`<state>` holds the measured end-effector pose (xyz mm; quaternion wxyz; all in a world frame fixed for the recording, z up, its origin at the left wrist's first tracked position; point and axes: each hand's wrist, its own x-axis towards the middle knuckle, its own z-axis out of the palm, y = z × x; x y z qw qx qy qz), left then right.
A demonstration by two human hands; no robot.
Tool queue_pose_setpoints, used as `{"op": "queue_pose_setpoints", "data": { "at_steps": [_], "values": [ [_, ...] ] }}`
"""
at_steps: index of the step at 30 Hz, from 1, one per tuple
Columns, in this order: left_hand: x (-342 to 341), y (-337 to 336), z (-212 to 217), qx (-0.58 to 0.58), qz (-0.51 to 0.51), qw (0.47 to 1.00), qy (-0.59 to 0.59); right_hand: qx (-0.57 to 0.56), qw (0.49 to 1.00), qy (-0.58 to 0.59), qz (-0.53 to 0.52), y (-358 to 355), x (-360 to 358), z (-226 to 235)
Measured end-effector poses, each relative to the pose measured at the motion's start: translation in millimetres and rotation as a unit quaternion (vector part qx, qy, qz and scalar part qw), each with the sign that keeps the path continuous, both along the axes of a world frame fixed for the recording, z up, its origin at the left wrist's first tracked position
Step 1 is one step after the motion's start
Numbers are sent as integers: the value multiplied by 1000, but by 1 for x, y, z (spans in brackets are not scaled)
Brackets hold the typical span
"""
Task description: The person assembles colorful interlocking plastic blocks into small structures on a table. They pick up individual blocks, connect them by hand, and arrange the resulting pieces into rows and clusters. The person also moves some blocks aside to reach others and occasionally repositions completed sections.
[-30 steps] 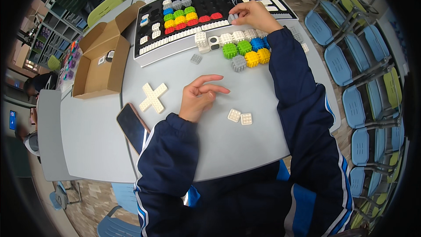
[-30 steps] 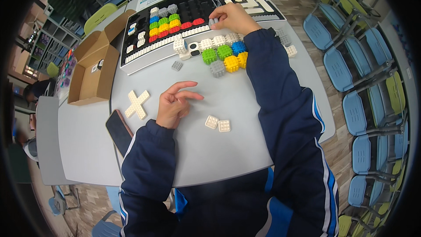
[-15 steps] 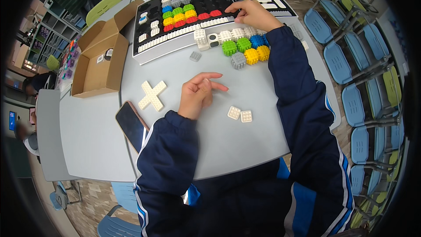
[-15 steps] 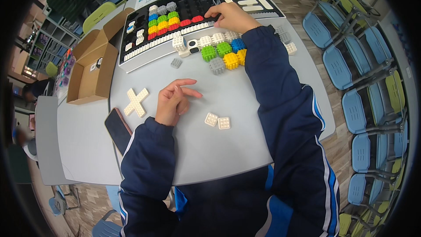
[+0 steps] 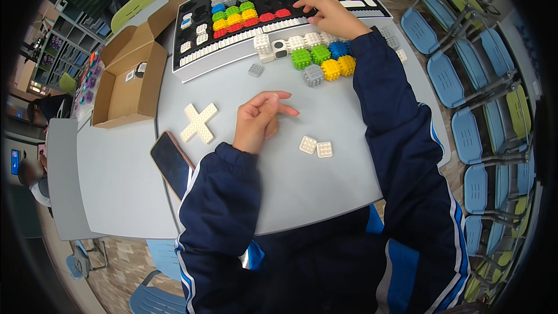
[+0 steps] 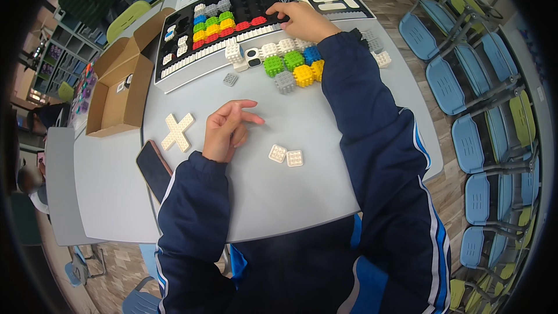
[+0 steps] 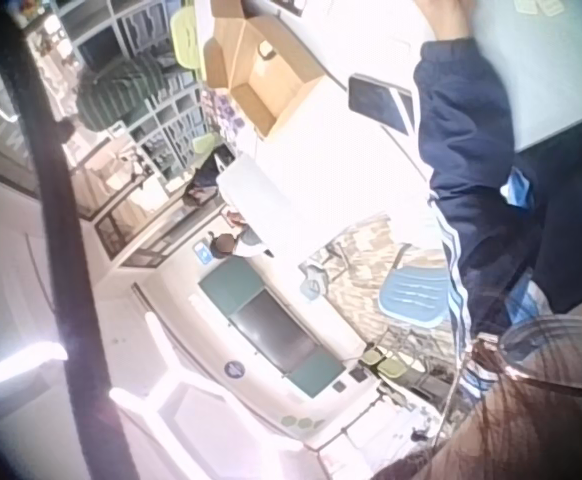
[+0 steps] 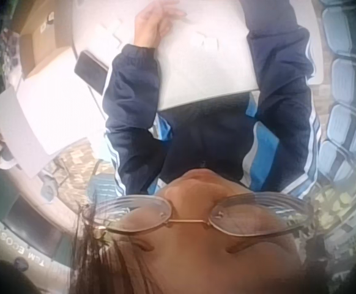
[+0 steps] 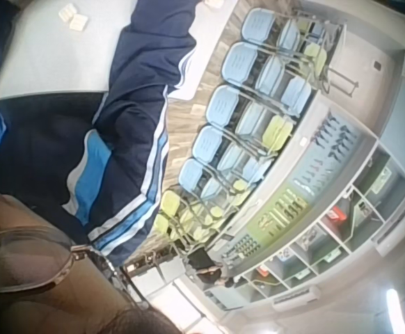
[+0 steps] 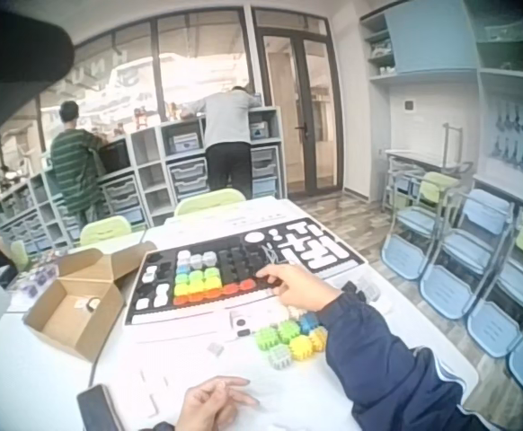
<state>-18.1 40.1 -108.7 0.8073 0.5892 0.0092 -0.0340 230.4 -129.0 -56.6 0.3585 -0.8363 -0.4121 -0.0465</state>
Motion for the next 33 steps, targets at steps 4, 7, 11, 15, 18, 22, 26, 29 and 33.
{"op": "queue_pose_setpoints", "data": {
  "at_steps": [4, 7, 11, 15, 18, 22, 26, 29, 33],
  "values": [
    [-2, -9, 4, 137, 4, 990, -8, -38, 998, -45, -23, 2, -3, 6],
    [-5, -9, 0, 195, -55, 978, -58, -45, 995, -79, -29, 1, -11, 19],
    [-8, -10, 19, 281, -165, 943, -68, -28, 997, -72, -18, -16, -7, 24],
    [-10, -7, 19, 320, -195, 920, -115, 18, 997, -70, -15, -38, 7, 32],
    [-12, -6, 17, 314, -177, 927, -107, 23, 993, -111, -32, -41, 2, 37],
    [-8, -14, 20, 289, -163, 941, -63, -190, 955, -190, -127, -41, 5, 11],
    [-10, -12, 19, 290, -155, 943, -59, -247, 952, -139, -116, -19, 8, -2],
    [-10, -12, 18, 287, -152, 944, -54, -233, 958, -124, -116, -18, 8, -2],
    [-10, -12, 16, 279, -153, 946, -59, -237, 962, -99, -90, -24, 11, -1]
  ]
}}
